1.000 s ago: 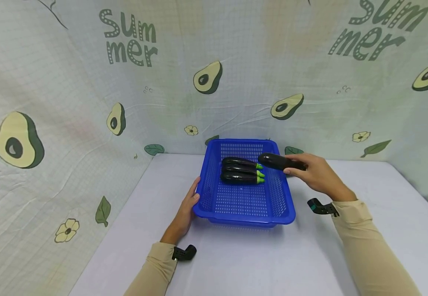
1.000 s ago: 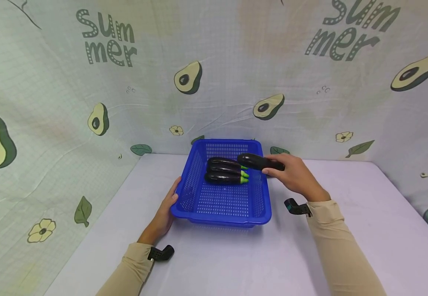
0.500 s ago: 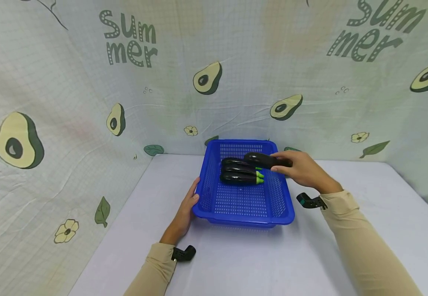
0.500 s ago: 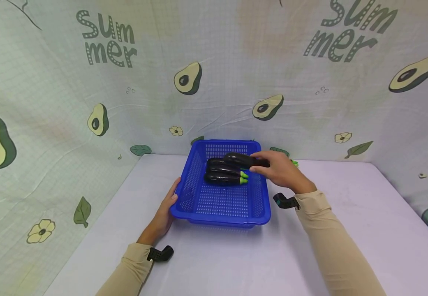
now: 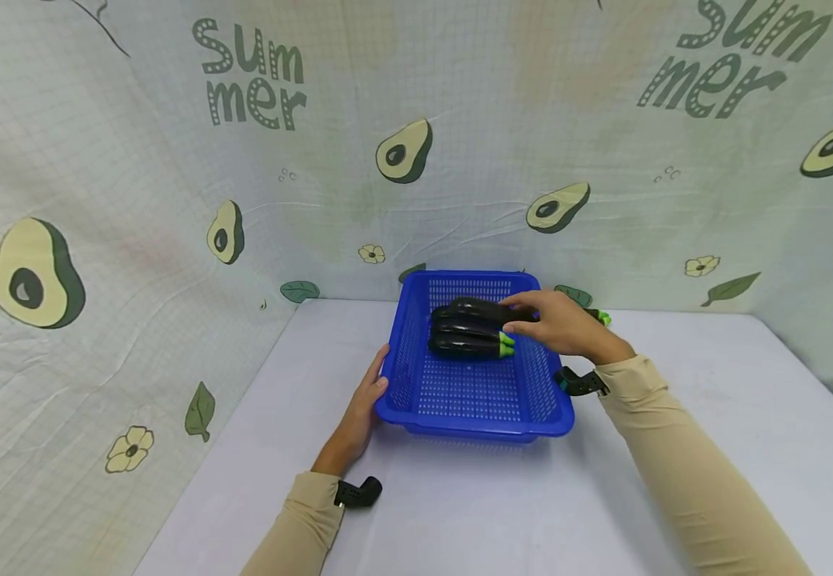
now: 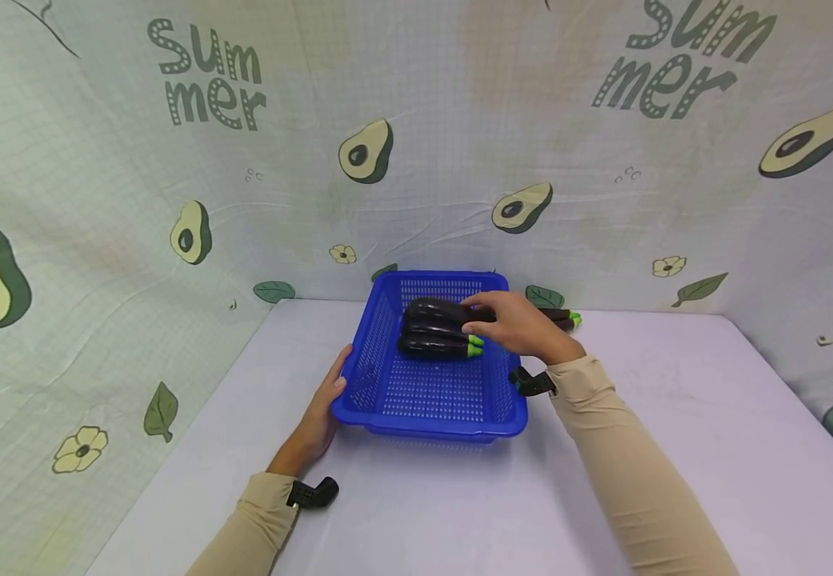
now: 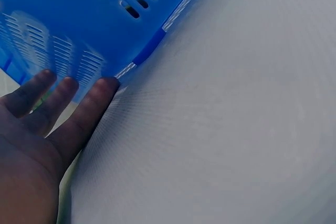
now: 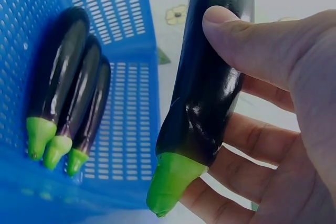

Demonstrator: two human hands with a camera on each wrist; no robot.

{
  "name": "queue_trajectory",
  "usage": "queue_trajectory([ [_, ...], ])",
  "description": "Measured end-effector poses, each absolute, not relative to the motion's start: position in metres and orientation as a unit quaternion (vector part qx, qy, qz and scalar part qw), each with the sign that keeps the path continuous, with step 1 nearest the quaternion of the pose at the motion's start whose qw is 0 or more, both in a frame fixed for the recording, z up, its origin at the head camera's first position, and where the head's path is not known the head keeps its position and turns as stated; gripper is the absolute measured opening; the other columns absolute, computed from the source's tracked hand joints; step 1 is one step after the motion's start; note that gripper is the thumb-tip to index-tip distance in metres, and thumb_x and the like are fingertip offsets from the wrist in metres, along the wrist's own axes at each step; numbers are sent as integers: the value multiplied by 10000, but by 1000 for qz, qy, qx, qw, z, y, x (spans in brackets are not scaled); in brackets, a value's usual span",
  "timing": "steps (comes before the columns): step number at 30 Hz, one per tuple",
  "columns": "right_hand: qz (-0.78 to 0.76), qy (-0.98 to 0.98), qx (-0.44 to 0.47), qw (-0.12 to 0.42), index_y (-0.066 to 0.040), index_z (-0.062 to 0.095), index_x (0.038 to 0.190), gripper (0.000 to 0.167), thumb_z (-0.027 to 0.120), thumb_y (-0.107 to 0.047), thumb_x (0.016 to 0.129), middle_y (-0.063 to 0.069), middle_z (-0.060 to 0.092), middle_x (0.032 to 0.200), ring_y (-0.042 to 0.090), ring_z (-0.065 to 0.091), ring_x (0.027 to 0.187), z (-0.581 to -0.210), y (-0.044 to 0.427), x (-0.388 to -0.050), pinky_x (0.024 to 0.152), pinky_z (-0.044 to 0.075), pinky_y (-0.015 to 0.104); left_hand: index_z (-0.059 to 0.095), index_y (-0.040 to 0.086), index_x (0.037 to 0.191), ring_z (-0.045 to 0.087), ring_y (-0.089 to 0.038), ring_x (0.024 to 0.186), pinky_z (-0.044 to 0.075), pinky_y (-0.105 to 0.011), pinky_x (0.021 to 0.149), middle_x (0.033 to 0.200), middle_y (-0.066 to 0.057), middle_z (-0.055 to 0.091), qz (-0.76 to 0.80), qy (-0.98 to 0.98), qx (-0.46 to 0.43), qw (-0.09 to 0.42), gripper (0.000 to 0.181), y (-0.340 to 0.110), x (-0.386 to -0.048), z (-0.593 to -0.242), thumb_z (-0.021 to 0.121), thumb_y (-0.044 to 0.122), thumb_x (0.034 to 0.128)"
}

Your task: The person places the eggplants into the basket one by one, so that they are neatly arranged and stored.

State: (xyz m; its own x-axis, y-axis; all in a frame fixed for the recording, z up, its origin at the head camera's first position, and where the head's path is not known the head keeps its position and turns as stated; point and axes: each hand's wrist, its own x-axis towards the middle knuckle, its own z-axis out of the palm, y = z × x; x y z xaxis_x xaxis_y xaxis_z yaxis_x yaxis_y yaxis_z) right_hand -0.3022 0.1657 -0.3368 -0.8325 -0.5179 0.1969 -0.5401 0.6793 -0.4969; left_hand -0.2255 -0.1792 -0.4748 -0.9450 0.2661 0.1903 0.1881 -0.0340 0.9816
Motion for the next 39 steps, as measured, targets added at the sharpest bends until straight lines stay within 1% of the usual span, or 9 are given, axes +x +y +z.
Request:
queue_trajectory([
  [5, 282, -913, 296, 4, -65, 610, 1370, 481, 702, -290, 955, 120, 691, 1192, 287, 647, 1093, -339, 160, -306, 927, 503, 522, 176, 394, 1598, 119, -286, 1504, 82, -629, 1157, 1662, 35, 95, 700, 694, 165, 28, 603, -179, -225, -474, 368, 414, 1027],
  [12, 274, -912, 304, -36, -58, 625, 1343, 450, 703, -268, 954, 152, 676, 1227, 326, 638, 1140, -337, 152, -313, 951, 496, 530, 187, 383, 1598, 141, -278, 1499, 98, -599, 1167, 1659, 32, 110, 708, 686, 164, 29, 596, -180, -226, -474, 366, 393, 1030],
  [16, 263, -914, 303, -60, -57, 629, 1338, 446, 708, -262, 950, 143, 687, 1197, 311, 649, 1111, -338, 148, -316, 934, 510, 518, 171, 382, 1601, 111, -282, 1508, 70, -614, 1165, 1664, 32, 90, 703, 691, 166, 28, 601, -180, -226, -475, 358, 403, 1030],
  [23, 258, -911, 311, -82, -45, 630, 1332, 436, 708, -239, 950, 110, 699, 1136, 257, 656, 1036, -341, 143, -321, 889, 532, 481, 175, 386, 1600, 127, -285, 1504, 90, -619, 1162, 1662, 37, 96, 702, 692, 167, 27, 599, -179, -225, -474, 365, 409, 1032],
  [30, 254, -911, 306, -112, -43, 631, 1333, 437, 715, -221, 943, 120, 690, 1170, 237, 659, 1020, -342, 138, -327, 874, 539, 459, 177, 388, 1599, 121, -279, 1506, 83, -618, 1163, 1661, 42, 100, 700, 694, 168, 25, 595, -179, -225, -473, 360, 405, 1034],
  [33, 256, -909, 303, -127, -43, 637, 1323, 437, 727, -217, 933, 118, 696, 1149, 222, 664, 990, -343, 135, -329, 848, 546, 428, 177, 382, 1600, 120, -276, 1506, 83, -614, 1164, 1661, 42, 100, 701, 693, 167, 25, 598, -179, -225, -473, 363, 402, 1032],
  [39, 247, -906, 318, -133, -41, 654, 1294, 428, 748, -210, 913, 99, 715, 1089, 218, 669, 975, -348, 132, -333, 837, 544, 418, 174, 379, 1602, 111, -265, 1508, 77, -607, 1167, 1661, 46, 99, 699, 695, 167, 25, 597, -178, -224, -473, 359, 402, 1035],
])
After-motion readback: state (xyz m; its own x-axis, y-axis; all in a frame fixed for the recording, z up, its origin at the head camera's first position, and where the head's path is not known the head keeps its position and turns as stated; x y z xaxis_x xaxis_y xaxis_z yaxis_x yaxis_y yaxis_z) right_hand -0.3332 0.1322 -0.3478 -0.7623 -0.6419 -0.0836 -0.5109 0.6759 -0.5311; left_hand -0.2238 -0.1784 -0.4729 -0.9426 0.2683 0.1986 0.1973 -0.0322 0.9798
